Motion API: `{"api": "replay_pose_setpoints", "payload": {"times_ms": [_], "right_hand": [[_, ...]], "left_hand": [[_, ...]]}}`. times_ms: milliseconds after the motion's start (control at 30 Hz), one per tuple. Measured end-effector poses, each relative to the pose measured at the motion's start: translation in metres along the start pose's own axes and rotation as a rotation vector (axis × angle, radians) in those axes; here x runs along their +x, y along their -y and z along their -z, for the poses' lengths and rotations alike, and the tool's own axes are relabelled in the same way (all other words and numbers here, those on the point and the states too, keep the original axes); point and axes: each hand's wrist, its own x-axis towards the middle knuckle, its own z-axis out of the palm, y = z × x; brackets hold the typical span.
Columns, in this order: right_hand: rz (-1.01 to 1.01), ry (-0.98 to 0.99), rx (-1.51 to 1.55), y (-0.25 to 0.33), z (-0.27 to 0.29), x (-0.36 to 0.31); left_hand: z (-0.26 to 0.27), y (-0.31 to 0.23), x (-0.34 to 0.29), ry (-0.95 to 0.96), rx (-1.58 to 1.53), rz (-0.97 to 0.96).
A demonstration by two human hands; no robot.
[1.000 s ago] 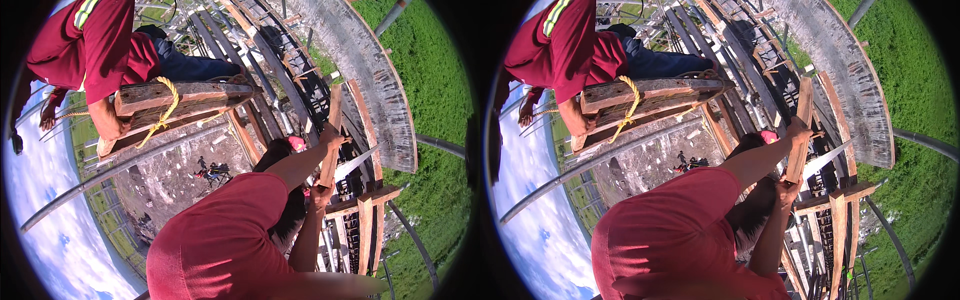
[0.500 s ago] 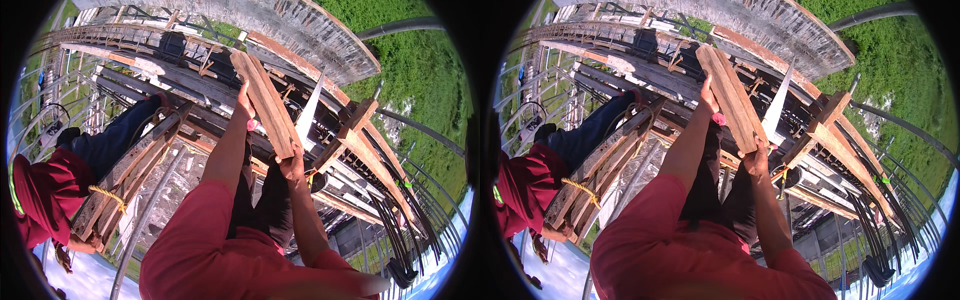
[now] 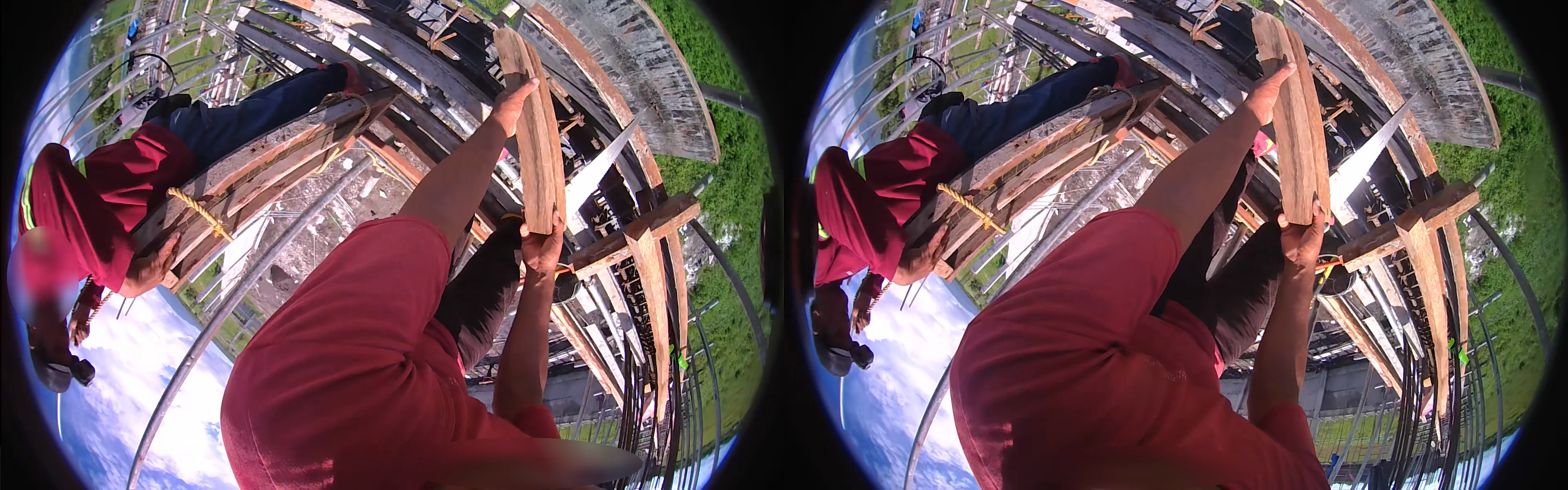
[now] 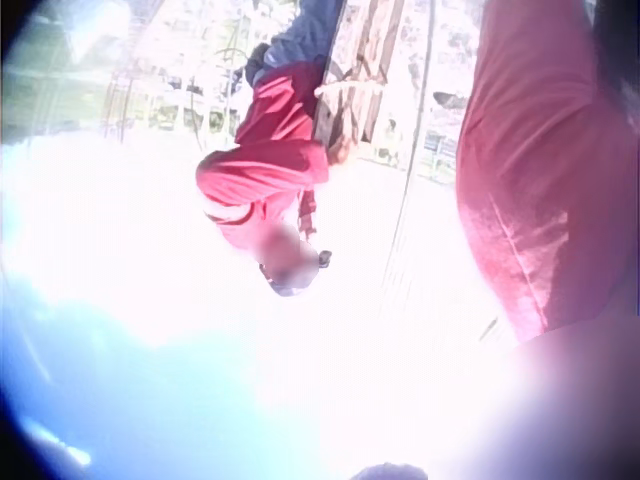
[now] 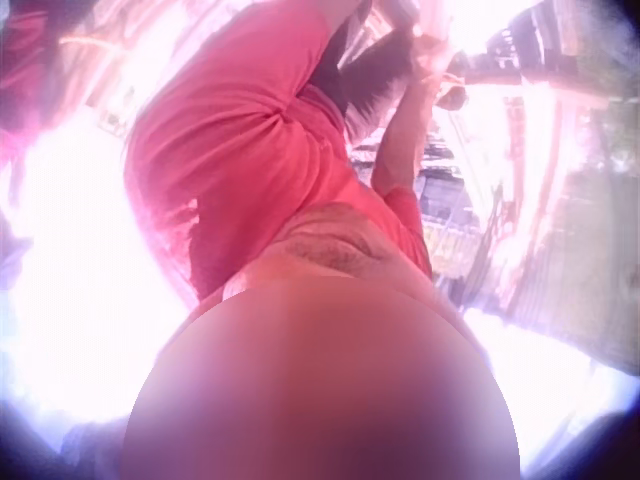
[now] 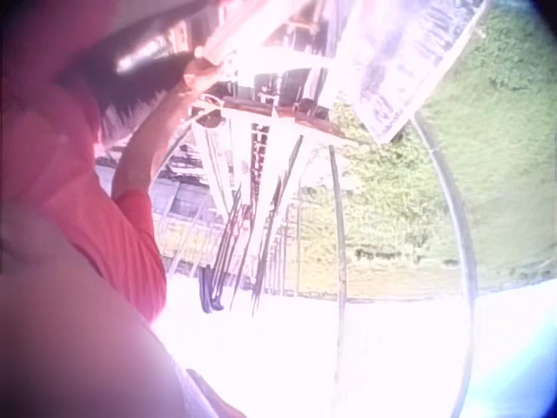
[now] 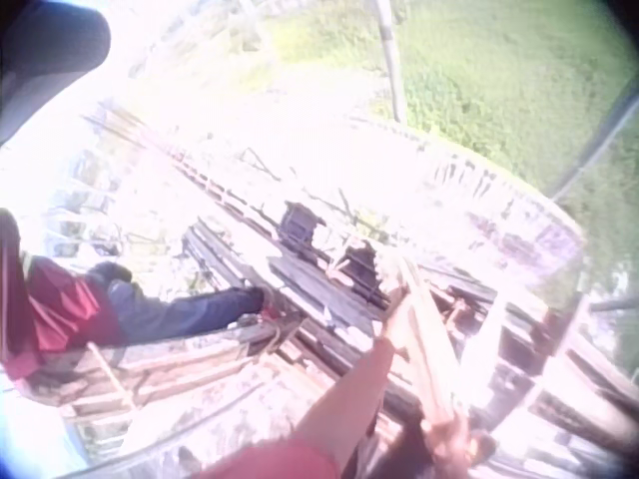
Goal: The person assembles scaffolding components on a construction site, using a hammer to secure wooden planks and metal rods. They repeatedly position and fasten pieces while moving along the structure.
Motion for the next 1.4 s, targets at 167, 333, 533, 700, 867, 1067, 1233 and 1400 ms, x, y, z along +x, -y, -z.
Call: {"api": "replay_pose_setpoints", "payload": {"times_ms": [167, 333, 533, 700, 867, 1067, 1233, 1400], "right_hand": [[-0.064, 0.004, -0.019, 0.006, -0.003, -0.001], [0.113, 0.004, -0.179, 0.016, -0.020, -0.011], [0.348, -0.147, -0.418, 0.027, -0.037, -0.020], [0.555, -0.147, -0.508, 0.021, -0.037, -0.018], [0.670, -0.145, -0.712, 0.016, -0.037, -0.037], [0.842, -0.179, -1.024, 0.014, -0.056, -0.079], [0.926, -0.179, -1.224, 0.021, -0.057, -0.131], [0.959, -0.224, -1.253, 0.053, -0.034, -0.220]], "left_hand": [[0.024, 0.002, -0.012, 0.014, 0.015, -0.088], [0.035, 0.008, -0.015, 0.312, -0.230, 0.120], [0.012, -0.004, -0.013, 0.066, -0.014, 0.365], [0.011, -0.010, -0.001, -0.092, 0.134, 0.400], [0.012, -0.010, -0.010, -0.055, 0.328, 0.172], [0.027, -0.014, -0.031, 0.227, 0.292, 0.375], [0.020, 0.011, -0.059, 0.533, 0.293, 0.197], [-0.023, 0.034, -0.136, 0.598, 0.017, 0.523]]}}
